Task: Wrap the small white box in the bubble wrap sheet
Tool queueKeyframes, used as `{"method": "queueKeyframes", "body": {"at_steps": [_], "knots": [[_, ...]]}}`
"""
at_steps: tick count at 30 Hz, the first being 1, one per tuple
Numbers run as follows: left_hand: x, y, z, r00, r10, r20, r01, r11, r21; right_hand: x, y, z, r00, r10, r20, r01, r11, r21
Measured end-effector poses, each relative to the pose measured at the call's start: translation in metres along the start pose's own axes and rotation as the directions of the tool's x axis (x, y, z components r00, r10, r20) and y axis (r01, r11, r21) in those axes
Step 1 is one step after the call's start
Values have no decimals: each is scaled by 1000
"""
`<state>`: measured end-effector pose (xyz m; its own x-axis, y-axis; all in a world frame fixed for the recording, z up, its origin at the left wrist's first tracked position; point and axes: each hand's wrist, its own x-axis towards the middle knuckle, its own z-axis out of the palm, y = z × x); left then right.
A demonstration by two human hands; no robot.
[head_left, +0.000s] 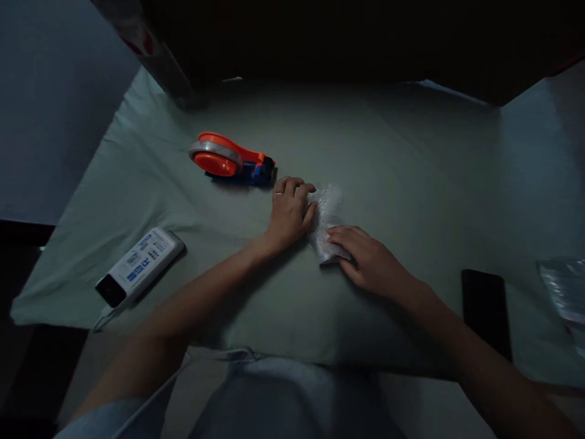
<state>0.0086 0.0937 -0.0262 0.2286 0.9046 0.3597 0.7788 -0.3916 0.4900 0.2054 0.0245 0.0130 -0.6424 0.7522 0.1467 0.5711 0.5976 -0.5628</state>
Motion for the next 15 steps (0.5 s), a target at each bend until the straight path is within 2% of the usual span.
{"method": "queueKeyframes", "body": {"at_steps": [2, 7, 11, 15], "knots": [[1, 6, -2, 1000, 11, 23, -10, 999, -49, 0, 0, 0, 1000, 3, -2, -3, 1000, -2], [10, 17, 7, 995, -57, 87, 68, 989, -133, -1, 0, 1, 1000, -1, 8, 1, 1000, -17], [8, 15, 10, 991, -116, 65, 119, 992, -51, -2, 0, 1, 1000, -6, -5, 6, 1000, -13], [-2, 9, 7, 985, -135, 106, 128, 989, 70, 1, 0, -1, 999, 32, 17, -32, 999, 3]]}}
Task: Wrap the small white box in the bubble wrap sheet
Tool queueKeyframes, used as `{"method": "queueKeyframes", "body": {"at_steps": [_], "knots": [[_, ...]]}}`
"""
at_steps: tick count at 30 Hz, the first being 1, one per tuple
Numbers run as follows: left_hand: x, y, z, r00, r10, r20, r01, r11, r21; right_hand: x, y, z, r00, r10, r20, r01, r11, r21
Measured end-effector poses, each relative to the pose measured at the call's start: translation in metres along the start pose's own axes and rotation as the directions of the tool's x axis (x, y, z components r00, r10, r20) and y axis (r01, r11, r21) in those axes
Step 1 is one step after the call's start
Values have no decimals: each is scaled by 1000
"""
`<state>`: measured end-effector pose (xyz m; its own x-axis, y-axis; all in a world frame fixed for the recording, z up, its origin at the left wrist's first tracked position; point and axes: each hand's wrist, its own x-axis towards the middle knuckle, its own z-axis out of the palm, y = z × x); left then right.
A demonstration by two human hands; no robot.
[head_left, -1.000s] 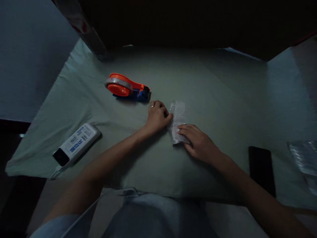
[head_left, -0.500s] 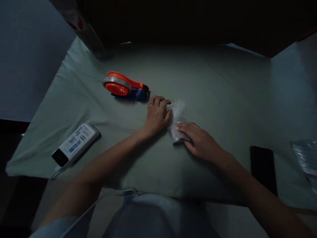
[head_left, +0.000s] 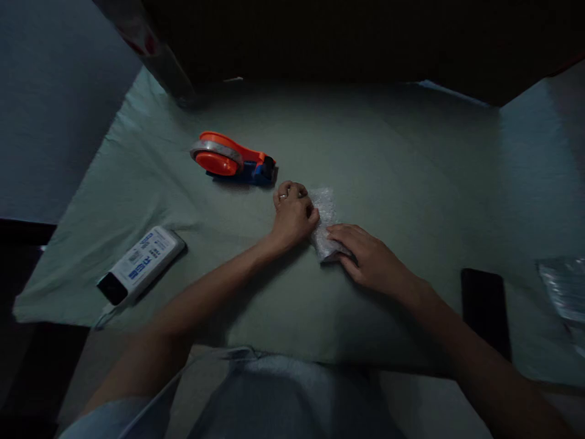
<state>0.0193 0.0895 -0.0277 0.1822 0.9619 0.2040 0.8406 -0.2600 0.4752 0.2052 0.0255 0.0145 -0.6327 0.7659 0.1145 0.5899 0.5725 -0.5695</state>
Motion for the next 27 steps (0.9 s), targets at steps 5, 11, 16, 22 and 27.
{"method": "queueKeyframes", "body": {"at_steps": [5, 11, 16, 22, 27], "knots": [[-5, -3, 0, 1000, 22, 13, -22, 999, 32, 3, 2, -4, 998, 37, 46, -36, 999, -7], [-4, -5, 0, 999, 47, 3, -47, 999, 25, 10, 6, -6, 995, 52, 87, -51, 998, -22], [-2, -13, -1, 999, 39, -35, -40, 999, -23, 26, 11, -11, 982, 125, 144, -120, 992, -43], [-25, -9, -19, 958, 284, -25, -270, 874, -405, 42, 23, -13, 958, 143, 247, -150, 989, 9], [-40, 0, -23, 955, 284, 83, -217, 863, -456, 42, 23, -11, 972, 89, 218, -105, 993, 60]]}}
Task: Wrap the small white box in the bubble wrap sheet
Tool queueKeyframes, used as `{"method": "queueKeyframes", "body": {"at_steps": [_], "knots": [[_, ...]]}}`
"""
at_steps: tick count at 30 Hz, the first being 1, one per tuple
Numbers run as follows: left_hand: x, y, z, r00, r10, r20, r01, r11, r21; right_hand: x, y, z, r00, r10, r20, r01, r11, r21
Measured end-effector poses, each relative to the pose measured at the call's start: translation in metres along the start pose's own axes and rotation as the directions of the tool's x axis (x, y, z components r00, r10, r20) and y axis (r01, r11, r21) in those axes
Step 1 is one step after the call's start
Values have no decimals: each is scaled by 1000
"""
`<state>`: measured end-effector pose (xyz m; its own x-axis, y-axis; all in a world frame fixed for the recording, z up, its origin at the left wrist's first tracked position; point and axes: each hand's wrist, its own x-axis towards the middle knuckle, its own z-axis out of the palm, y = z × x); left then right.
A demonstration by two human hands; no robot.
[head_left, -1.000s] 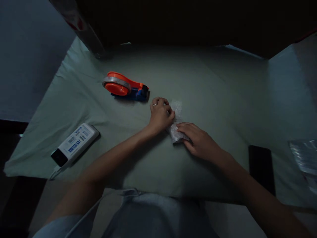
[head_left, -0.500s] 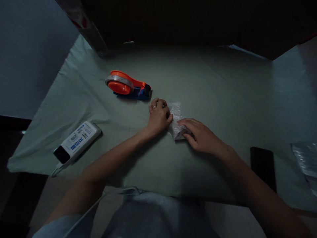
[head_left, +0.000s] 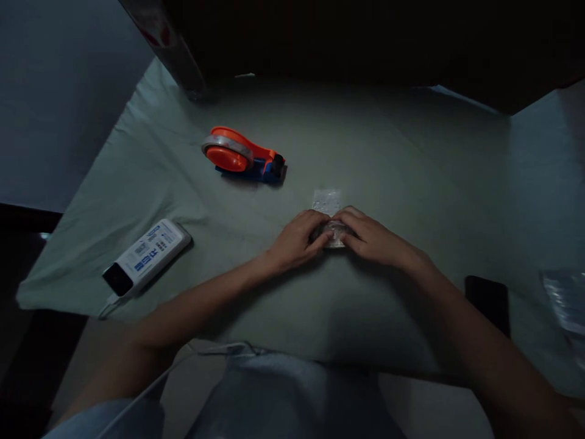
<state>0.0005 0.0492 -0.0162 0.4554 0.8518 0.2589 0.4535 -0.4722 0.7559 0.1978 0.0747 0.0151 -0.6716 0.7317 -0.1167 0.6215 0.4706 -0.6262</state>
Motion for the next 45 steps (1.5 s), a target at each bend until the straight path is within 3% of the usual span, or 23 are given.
{"method": "queueKeyframes", "body": {"at_steps": [7, 10, 13, 16, 20, 23, 26, 29, 33, 37, 42, 45], "knots": [[13, 4, 7, 974, -219, -60, 225, 968, 114, -18, -1, 26, 957, -72, -282, 49, 995, -88], [16, 6, 6, 962, -269, -56, 274, 953, 127, -21, -1, 30, 954, -76, -291, 51, 995, -91], [18, 5, 1, 951, -310, 1, 309, 950, 40, -14, -3, 20, 977, -26, -213, 15, 998, -54], [17, 2, -2, 964, -265, 1, 264, 963, -52, -2, -1, 3, 994, 17, -109, -21, 999, -34], [14, -1, -3, 997, -72, -41, 73, 996, 42, 14, 8, -12, 999, 44, -18, -44, 999, -14], [16, -6, -3, 998, -64, -23, 66, 994, 82, 23, 14, -13, 998, 69, 1, -69, 998, 13], [22, -11, -5, 995, -97, 5, 96, 990, 100, 27, 18, -9, 993, 100, -58, -98, 995, 31], [29, -16, -7, 991, -133, 22, 128, 980, 154, 25, 17, 0, 969, 133, -207, -130, 991, 28], [34, -18, -9, 983, -176, 48, 161, 963, 218, 15, 14, 13, 910, 22, -414, -59, 995, -77], [37, -20, -10, 973, -229, 29, 216, 947, 237, 10, 16, 18, 920, -82, -383, 25, 988, -151], [22, -16, -9, 984, -171, -50, 177, 972, 157, 14, 21, 12, 930, -34, -367, 3, 996, -86], [1, -8, -10, 985, -154, -73, 166, 963, 214, 8, 19, 14, 927, -24, -375, 5, 999, -52]]}}
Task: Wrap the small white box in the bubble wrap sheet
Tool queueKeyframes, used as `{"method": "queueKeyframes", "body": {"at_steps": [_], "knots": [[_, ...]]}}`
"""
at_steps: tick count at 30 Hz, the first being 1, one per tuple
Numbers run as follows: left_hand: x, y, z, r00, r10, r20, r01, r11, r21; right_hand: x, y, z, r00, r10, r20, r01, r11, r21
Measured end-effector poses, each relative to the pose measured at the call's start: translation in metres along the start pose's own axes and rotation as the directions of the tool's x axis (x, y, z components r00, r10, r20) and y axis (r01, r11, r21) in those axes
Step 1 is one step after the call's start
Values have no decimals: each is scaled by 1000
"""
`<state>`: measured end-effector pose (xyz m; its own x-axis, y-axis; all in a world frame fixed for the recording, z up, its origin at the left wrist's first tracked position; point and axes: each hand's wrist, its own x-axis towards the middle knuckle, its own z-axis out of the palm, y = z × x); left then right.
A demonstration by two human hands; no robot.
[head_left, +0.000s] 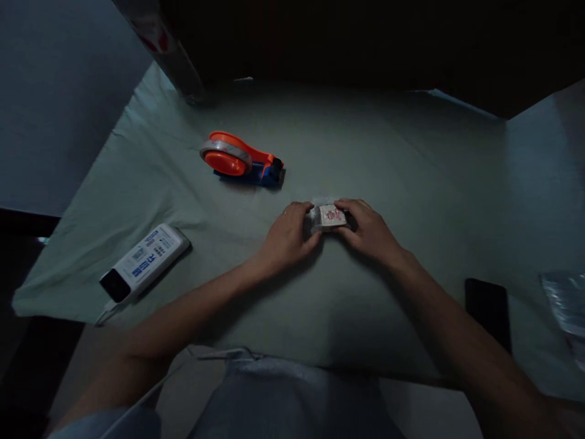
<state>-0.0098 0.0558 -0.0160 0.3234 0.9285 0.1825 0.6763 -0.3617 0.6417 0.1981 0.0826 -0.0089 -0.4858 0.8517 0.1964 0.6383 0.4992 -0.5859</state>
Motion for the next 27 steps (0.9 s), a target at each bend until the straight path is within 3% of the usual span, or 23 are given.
{"method": "queueKeyframes", "body": {"at_steps": [5, 9, 12, 18, 22, 24, 27], "knots": [[-30, 13, -8, 991, 93, 99, -98, 994, 41, -29, -15, 3, 999, -17, -27, 18, 1000, 19], [-34, 22, -9, 976, 188, 107, -184, 982, -41, -39, -26, -2, 997, 22, 77, -26, 998, 53], [-26, 20, -6, 983, 176, 61, -173, 983, -54, -32, -27, -6, 989, 68, 135, -79, 994, 73], [-4, 12, -7, 989, 137, 53, -134, 989, -59, -20, -28, -2, 984, 144, 107, -150, 987, 49], [5, 10, -11, 989, 98, 107, -93, 994, -53, -30, -31, 6, 999, 28, -30, -30, 998, -64], [11, 9, -11, 989, 75, 131, -71, 997, -34, -33, -29, 9, 999, -39, -6, 38, 994, -100], [21, 3, -9, 987, 32, 156, -31, 999, -10, -27, -24, 7, 999, -17, 43, 21, 994, -108]]}}
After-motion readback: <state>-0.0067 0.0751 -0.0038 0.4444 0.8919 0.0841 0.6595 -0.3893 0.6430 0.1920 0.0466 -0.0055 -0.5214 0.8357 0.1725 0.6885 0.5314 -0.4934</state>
